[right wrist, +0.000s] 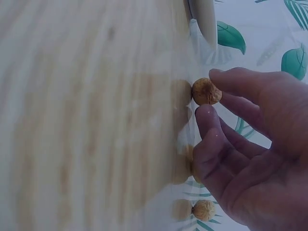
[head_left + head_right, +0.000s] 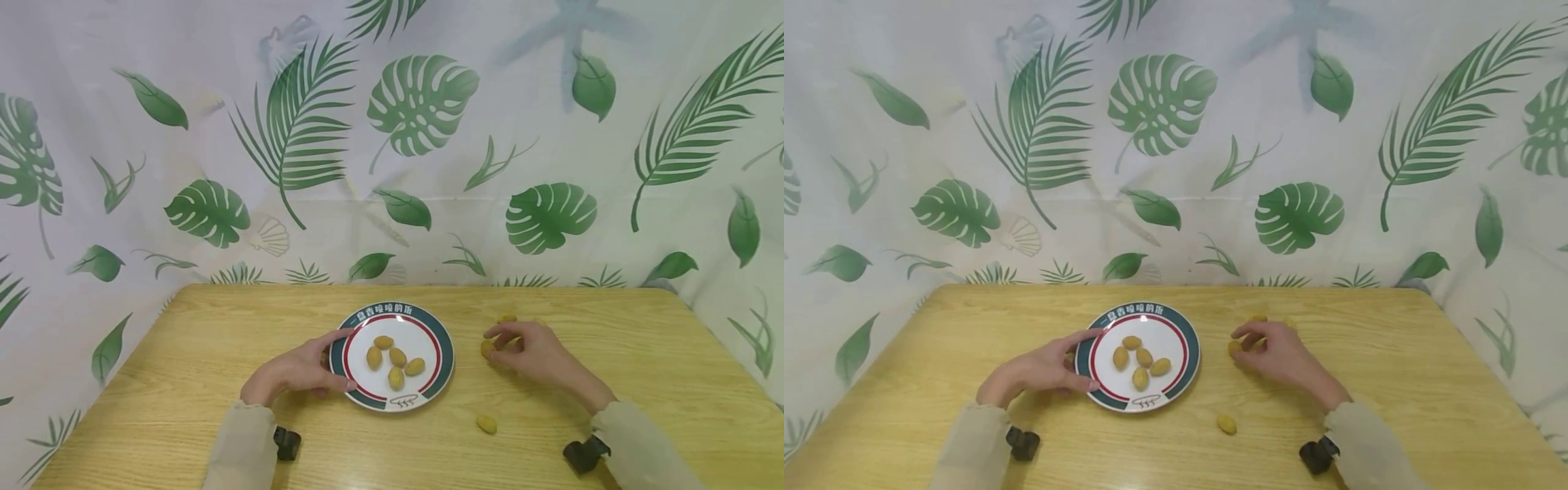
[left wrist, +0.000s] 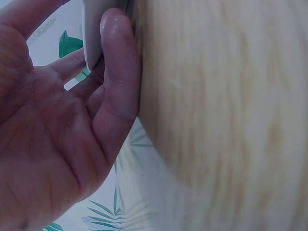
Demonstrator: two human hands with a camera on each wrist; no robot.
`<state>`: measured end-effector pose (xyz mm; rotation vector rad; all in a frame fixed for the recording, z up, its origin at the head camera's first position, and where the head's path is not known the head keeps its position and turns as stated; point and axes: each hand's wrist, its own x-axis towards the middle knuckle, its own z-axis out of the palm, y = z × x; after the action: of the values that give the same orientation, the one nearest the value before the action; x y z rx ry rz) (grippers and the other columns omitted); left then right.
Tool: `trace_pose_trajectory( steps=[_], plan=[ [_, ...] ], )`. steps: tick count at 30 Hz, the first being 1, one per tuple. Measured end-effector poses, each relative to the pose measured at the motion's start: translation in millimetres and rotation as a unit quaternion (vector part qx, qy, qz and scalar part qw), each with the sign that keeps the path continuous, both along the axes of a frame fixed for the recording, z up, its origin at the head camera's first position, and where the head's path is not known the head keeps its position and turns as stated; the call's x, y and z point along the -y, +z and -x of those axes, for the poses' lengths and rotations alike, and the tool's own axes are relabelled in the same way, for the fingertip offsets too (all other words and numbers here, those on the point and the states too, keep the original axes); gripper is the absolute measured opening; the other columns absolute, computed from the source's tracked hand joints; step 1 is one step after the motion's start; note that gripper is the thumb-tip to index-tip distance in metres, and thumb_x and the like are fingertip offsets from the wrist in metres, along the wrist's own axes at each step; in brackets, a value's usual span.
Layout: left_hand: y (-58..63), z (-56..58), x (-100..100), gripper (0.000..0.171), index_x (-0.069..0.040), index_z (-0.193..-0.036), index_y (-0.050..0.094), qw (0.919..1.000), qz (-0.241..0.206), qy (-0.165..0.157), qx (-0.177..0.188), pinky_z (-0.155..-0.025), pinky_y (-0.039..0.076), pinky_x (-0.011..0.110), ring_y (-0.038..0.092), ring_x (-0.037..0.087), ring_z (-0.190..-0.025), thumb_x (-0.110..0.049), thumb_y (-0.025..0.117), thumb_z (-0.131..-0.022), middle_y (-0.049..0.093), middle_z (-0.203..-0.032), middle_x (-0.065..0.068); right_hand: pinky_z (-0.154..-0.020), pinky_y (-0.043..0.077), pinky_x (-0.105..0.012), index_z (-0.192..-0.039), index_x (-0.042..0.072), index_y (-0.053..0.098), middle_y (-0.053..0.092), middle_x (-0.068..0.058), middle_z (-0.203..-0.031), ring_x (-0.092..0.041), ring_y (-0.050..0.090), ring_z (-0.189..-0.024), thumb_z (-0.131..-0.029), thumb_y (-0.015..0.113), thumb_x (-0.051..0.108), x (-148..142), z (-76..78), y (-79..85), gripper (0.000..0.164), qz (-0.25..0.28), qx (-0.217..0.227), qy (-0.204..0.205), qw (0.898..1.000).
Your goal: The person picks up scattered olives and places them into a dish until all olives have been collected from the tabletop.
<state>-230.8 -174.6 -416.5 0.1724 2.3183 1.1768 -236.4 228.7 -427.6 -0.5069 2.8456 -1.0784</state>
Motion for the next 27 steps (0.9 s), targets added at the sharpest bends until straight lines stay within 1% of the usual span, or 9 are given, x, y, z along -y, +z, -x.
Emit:
trace_pose_trajectory(
  steps=[3,8,14,19,24,27],
  plan=[
    [-0.8,0.4,0,0.097,-0.027,-0.159,0.035,1.0,0.002,0.005,0.001,-0.077,0.057,0.033,0.055,0.026,-0.111,-0.025,0.089,-0.079,0.042,-0.152,0.015,-0.066,0.05,-0.024,-0.112,0.011,0.075,0.074,-0.004,-0.098,-0.012,0.061,-0.076,-0.09,0.078,0.023,1,0.9,-0.4,0.026,-0.007,-0.002,0.0,1.0],
    [-2.0,0.9,-1,0.097,-0.029,-0.158,0.037,0.9999,0.002,0.012,0.002,-0.078,0.057,0.033,0.055,0.026,-0.112,-0.024,0.09,-0.078,0.043,-0.151,0.013,-0.069,0.05,-0.025,-0.11,0.011,0.076,0.073,-0.002,-0.095,-0.012,0.061,-0.077,-0.089,0.079,0.025,2,1.3,-0.2,0.025,-0.015,-0.007,-0.002,1.0],
    [-0.6,0.2,0,0.097,-0.027,-0.159,0.036,1.0,0.002,0.006,0.0,-0.076,0.057,0.033,0.055,0.026,-0.109,-0.024,0.089,-0.078,0.043,-0.15,0.014,-0.068,0.05,-0.025,-0.109,0.012,0.076,0.072,-0.001,-0.094,-0.012,0.061,-0.077,-0.089,0.079,0.025,2,1.2,0.1,0.024,-0.018,-0.005,-0.008,1.0],
    [0.5,0.2,0,0.097,-0.027,-0.159,0.035,1.0,-0.002,0.006,0.002,-0.076,0.057,0.033,0.055,0.025,-0.109,-0.024,0.089,-0.079,0.043,-0.15,0.014,-0.066,0.05,-0.026,-0.11,0.012,0.075,0.072,-0.003,-0.095,-0.014,0.06,-0.076,-0.09,0.077,0.025,2,0.4,2.7,0.024,-0.008,0.003,-0.021,1.0],
    [0.4,0.4,0,0.097,-0.025,-0.16,0.033,1.0,0.003,-0.003,-0.002,-0.074,0.055,0.031,0.058,0.024,-0.101,-0.024,0.089,-0.08,0.047,-0.145,0.015,-0.063,0.051,-0.024,-0.112,0.012,0.075,0.074,-0.004,-0.097,-0.012,0.062,-0.073,-0.091,0.077,0.025,6,-1.7,7.5,0.024,0.01,-0.011,-0.025,1.0],
    [-0.4,0.5,-1,0.097,-0.025,-0.16,0.034,1.0,0.005,0.001,-0.002,-0.072,0.054,0.03,0.059,0.023,-0.095,-0.025,0.089,-0.079,0.047,-0.143,0.015,-0.064,0.052,-0.023,-0.112,0.012,0.075,0.076,-0.005,-0.099,-0.01,0.064,-0.074,-0.092,0.077,0.026,10,-3.0,10.6,0.025,0.028,-0.026,-0.018,0.999]
  ],
)
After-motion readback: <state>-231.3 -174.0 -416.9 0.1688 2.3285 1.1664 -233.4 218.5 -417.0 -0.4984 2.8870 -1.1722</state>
